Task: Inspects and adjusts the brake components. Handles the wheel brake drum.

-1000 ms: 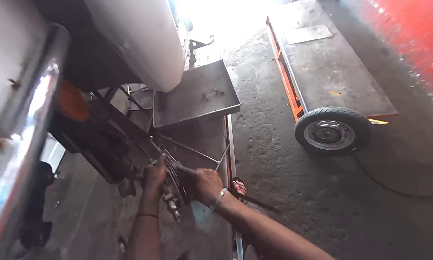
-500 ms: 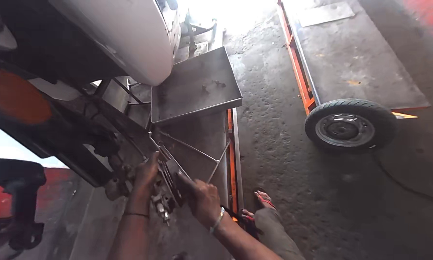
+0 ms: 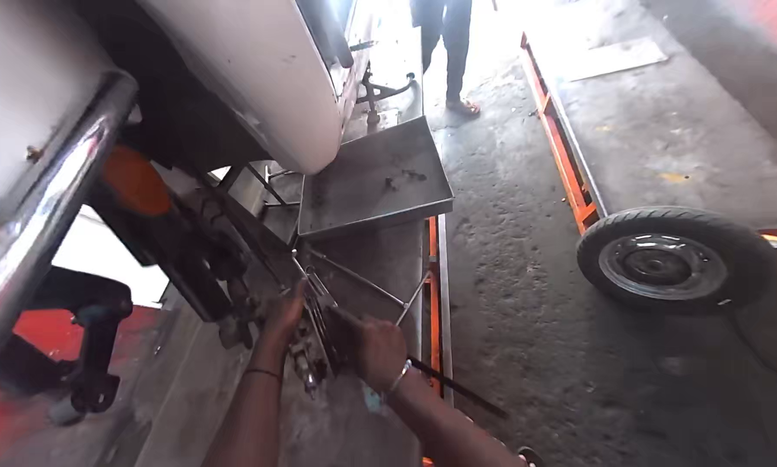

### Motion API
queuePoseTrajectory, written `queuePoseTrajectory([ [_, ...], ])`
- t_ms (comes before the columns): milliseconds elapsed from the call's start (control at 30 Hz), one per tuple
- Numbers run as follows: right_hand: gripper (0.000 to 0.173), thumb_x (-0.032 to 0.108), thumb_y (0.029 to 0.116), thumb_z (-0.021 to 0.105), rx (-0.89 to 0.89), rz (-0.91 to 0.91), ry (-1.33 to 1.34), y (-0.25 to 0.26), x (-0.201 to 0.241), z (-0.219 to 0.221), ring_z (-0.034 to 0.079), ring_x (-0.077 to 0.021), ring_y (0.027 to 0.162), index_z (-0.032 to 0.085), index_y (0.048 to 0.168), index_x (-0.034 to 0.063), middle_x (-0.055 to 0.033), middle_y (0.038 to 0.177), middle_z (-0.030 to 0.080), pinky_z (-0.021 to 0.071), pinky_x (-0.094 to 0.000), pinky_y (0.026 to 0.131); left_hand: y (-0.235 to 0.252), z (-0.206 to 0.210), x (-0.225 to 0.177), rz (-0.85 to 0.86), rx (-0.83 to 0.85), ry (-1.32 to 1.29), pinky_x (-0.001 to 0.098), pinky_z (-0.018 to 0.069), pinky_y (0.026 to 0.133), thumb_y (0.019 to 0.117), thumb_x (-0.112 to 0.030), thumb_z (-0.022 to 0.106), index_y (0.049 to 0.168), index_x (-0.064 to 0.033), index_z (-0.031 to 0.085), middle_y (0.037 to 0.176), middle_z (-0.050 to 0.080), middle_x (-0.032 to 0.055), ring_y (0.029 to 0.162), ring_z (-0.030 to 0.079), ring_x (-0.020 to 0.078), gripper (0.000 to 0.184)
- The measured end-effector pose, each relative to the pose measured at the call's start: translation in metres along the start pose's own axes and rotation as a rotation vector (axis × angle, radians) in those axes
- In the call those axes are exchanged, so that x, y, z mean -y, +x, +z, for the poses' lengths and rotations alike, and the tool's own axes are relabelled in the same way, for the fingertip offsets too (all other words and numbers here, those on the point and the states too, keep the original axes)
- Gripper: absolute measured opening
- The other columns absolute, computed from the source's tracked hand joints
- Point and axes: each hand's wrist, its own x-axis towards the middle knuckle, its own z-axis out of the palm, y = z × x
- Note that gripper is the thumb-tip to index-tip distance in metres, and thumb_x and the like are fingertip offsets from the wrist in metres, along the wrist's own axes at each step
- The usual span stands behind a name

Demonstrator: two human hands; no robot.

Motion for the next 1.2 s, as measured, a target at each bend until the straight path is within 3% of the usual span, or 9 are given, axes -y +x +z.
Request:
queuePoseTrajectory([
  [67, 0.054, 0.018, 0.1037, 0.05, -0.031, -0.02, -0.006, -0.015, -0.004, 0.015, 0.069, -0.0421, 0.102, 0.046, 0.157, 0.0298, -0.022, 0.115, 0.071, 0.0529, -0.0582, 0.087, -0.003, 0.0, 0.004, 0.006, 0.004, 0.016, 0.0587, 0.0432, 0.1, 0.1094, -0.048, 0.041, 0.127, 0.0131, 0.058, 0.126, 0.058, 0.0347, 0.116, 0.057, 0.0442, 0.065],
  [200, 0.044, 0.009, 0.0932, 0.059, -0.49, -0.227, 0.009, -0.025, -0.019, 0.061, 0.071, -0.0368, 0.066, 0.071, 0.135, 0.019, -0.018, 0.084, 0.073, 0.0564, -0.053, 0.057, -0.006, 0.0, 0.004, 0.075, -0.022, -0.035, 0.058, 0.0466, 0.092, 0.1094, -0.046, 0.043, 0.123, 0.0118, 0.06, 0.116, 0.06, 0.0337, 0.105, 0.059, 0.0427, 0.062],
  [333, 0.038, 0.019, 0.1001, 0.055, -0.459, -0.174, 0.037, -0.011, -0.007, 0.054, 0.072, -0.0356, 0.073, 0.071, 0.134, 0.0228, -0.0159, 0.086, 0.074, 0.0567, -0.0536, 0.064, -0.005, -0.004, 0.006, 0.061, 0.012, -0.02, 0.0566, 0.044, 0.094, 0.1102, -0.046, 0.04, 0.122, 0.0078, 0.063, 0.119, 0.061, 0.0307, 0.108, 0.058, 0.0403, 0.059],
  [467, 0.035, 0.007, 0.0969, 0.053, -0.721, -0.226, 0.235, -0.021, -0.037, 0.064, 0.072, -0.0279, 0.068, 0.075, 0.125, 0.0083, -0.0123, 0.082, 0.076, 0.0593, -0.0485, 0.064, -0.007, -0.005, 0.0, 0.108, 0.01, -0.054, 0.0577, 0.0463, 0.09, 0.1099, -0.046, 0.041, 0.118, 0.0099, 0.063, 0.113, 0.061, 0.0319, 0.102, 0.059, 0.0415, 0.06],
  [600, 0.037, 0.011, 0.1013, 0.052, -0.44, -0.096, 0.23, -0.028, -0.022, 0.044, 0.073, -0.0319, 0.096, 0.067, 0.135, 0.0076, -0.0174, 0.115, 0.073, 0.0578, -0.0496, 0.085, -0.002, -0.002, 0.006, 0.077, 0.017, -0.064, 0.0562, 0.0455, 0.093, 0.1096, -0.046, 0.043, 0.116, 0.0097, 0.064, 0.114, 0.062, 0.0302, 0.104, 0.06, 0.0392, 0.06],
  [667, 0.037, 0.011, 0.1008, 0.053, -0.371, -0.078, 0.212, -0.027, -0.017, 0.037, 0.07, -0.0338, 0.098, 0.068, 0.135, 0.0102, -0.0206, 0.122, 0.068, 0.0569, -0.0499, 0.085, -0.006, -0.003, 0.004, 0.085, 0.006, -0.08, 0.0565, 0.0469, 0.087, 0.1092, -0.047, 0.043, 0.116, 0.0106, 0.062, 0.111, 0.061, 0.0309, 0.098, 0.059, 0.0393, 0.061],
  [800, 0.042, 0.004, 0.0954, 0.055, -0.455, -0.12, 0.13, -0.027, -0.02, 0.043, 0.07, -0.0353, 0.084, 0.072, 0.132, 0.017, -0.0241, 0.11, 0.069, 0.0575, -0.0495, 0.073, -0.01, -0.003, 0.002, 0.065, 0.02, -0.088, 0.0561, 0.0464, 0.09, 0.1094, -0.046, 0.043, 0.121, 0.0106, 0.061, 0.115, 0.061, 0.0319, 0.102, 0.059, 0.0402, 0.06],
  [1000, 0.048, -0.003, 0.0852, 0.057, -0.607, -0.217, 0.063, -0.006, -0.024, 0.044, 0.069, -0.0371, 0.089, 0.079, 0.121, 0.021, -0.0215, 0.101, 0.069, 0.0562, -0.0508, 0.073, -0.003, -0.001, 0.004, 0.052, -0.004, -0.098, 0.0566, 0.0462, 0.087, 0.1084, -0.047, 0.045, 0.119, 0.0097, 0.062, 0.114, 0.061, 0.0309, 0.1, 0.059, 0.0392, 0.06],
  [1200, 0.053, -0.001, 0.0812, 0.063, -0.687, -0.236, -0.002, -0.015, -0.025, 0.062, 0.069, -0.0291, 0.066, 0.074, 0.129, 0.0181, -0.0185, 0.093, 0.068, 0.0564, -0.0422, 0.055, -0.006, -0.003, 0.001, 0.068, -0.023, -0.045, 0.0584, 0.0456, 0.092, 0.1089, -0.046, 0.044, 0.118, 0.0116, 0.062, 0.116, 0.061, 0.0329, 0.105, 0.059, 0.0426, 0.061],
])
